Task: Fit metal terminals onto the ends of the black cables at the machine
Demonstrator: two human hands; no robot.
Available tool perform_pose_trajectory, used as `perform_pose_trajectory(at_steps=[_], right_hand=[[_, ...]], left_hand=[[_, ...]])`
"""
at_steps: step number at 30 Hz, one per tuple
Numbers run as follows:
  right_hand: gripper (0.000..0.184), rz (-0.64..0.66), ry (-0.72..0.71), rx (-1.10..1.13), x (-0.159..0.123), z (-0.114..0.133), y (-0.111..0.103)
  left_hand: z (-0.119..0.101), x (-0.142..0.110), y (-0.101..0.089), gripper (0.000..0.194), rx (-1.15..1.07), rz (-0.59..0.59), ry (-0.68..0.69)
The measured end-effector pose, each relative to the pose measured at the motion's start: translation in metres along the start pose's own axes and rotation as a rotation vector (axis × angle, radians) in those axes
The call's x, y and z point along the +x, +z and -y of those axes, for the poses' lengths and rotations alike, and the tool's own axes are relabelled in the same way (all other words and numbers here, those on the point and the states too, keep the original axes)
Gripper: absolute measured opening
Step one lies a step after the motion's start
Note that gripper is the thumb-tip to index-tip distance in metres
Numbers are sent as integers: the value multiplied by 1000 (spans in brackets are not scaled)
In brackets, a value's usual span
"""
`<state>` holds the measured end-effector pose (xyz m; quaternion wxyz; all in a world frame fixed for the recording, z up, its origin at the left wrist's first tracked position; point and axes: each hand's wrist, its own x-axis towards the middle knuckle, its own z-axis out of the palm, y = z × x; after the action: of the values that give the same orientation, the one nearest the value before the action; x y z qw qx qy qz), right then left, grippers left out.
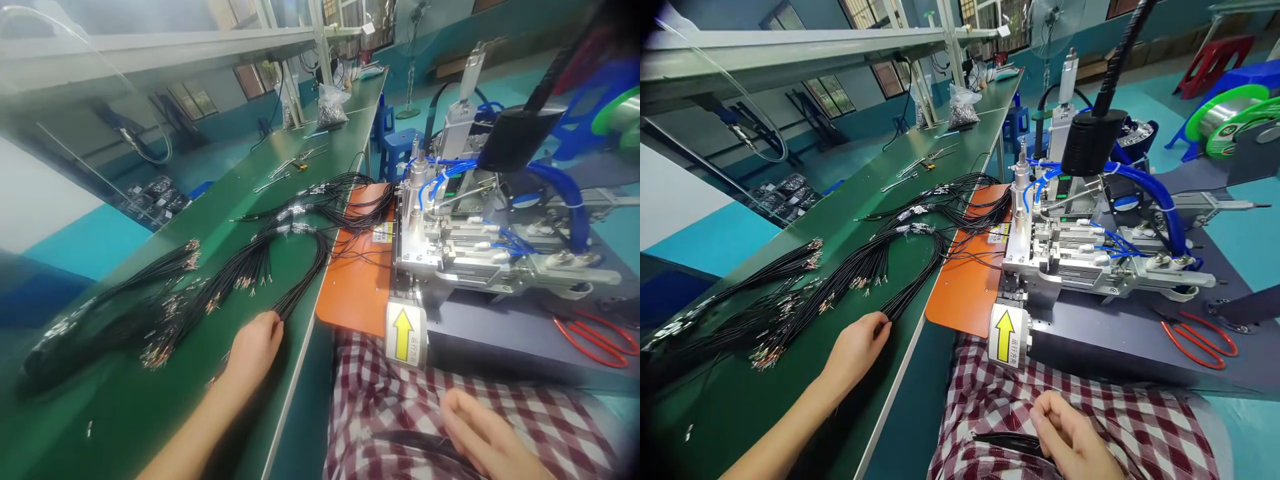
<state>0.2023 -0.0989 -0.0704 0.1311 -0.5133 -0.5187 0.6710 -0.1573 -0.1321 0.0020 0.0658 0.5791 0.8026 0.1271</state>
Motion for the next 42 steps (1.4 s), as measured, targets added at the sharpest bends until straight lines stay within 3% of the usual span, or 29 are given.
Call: perform_pose_trajectory(at_steps=[3,4,6,8,11,14,19,22,25,29,34,37,42], right_hand=[[43,61,-67,-11,-2,30,12],[43,95,-67,-8,-2,41,17],[45,174,-84,107,0,62,28],[56,300,-78,357,5,81,34],[66,278,39,578,14,99,30],[57,154,6,521,18,104,16],[28,-10,-126,226,21,96,1],[12,14,-211,145,26,95,-7],[19,36,-302,200,31,97,-20],[22,-132,-316,120,35,95,-31],[8,-243,-377,114,40,96,-21],[10,-220,-398,154,41,99,-21],[28,-226,-370,287,43,99,-34]], left_hand=[[-30,10,-12,15,-251,178,-17],[-44,13,-12,19,-526,327,-44],[-75,21,-6,25,-947,501,-35],[-102,30,9,26,-1060,536,95],[-125,41,37,28,-785,395,369],[-125,45,51,27,-569,291,490],[-125,41,38,23,-170,130,661],[-136,39,29,21,-195,278,801],[-140,41,29,26,-264,392,742],[-132,44,35,25,-270,321,615],[-141,45,33,19,-318,336,617],[-159,50,32,21,-484,468,542],[-178,64,41,22,-900,710,245]])
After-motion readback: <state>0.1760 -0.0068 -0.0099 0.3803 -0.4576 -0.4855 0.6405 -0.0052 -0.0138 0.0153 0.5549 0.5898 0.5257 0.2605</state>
